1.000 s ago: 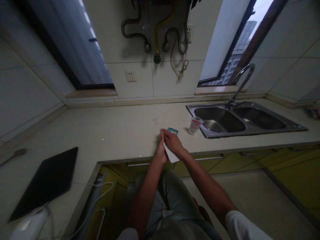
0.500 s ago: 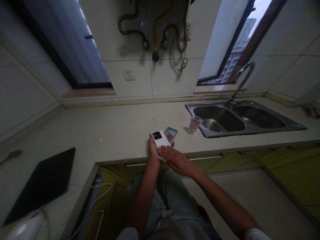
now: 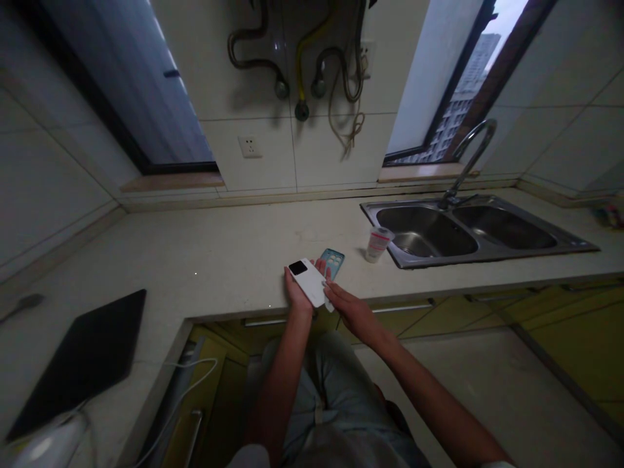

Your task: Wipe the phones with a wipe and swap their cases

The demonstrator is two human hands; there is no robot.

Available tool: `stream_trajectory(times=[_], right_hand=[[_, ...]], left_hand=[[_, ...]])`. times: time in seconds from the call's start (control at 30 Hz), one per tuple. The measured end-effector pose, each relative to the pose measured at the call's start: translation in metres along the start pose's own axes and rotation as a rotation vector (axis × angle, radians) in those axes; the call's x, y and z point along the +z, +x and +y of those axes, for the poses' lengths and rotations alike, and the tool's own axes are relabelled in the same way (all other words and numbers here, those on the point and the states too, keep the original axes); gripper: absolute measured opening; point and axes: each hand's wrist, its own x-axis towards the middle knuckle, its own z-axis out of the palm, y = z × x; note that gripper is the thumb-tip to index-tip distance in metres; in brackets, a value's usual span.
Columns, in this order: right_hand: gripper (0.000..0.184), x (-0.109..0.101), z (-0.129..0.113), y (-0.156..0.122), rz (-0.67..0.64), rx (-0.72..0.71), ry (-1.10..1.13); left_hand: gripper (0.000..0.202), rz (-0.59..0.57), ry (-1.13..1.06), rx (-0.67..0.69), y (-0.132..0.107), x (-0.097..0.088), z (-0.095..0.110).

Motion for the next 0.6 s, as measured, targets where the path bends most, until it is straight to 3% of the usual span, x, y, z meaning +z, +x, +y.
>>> stream_trajectory(times=[0.17,0.33,0.5,0.6], right_hand=[[0.051,-0.011,0.041,-0.003,0.041,0.148,0.038],[0.044,-0.034,0.086,0.024,0.089,0.443,-0.198],[0.034,-0.029,0.086,0.048,-0.102,0.475,-0.403],[0.033,-0.022,0.08,0.049,-0.075,0.452,-0.4]], left_hand=[[0.067,0.01,-0.085,0.038,0.003,-0.006,0.006],[0.068,-0.045,-0.048,0.056,0.004,-0.002,0.017],[0.065,-0.022,0.04,0.015,0.011,0.0,0.025],[0.064,0.043,0.084,0.012,0.014,-0.003,0.027]])
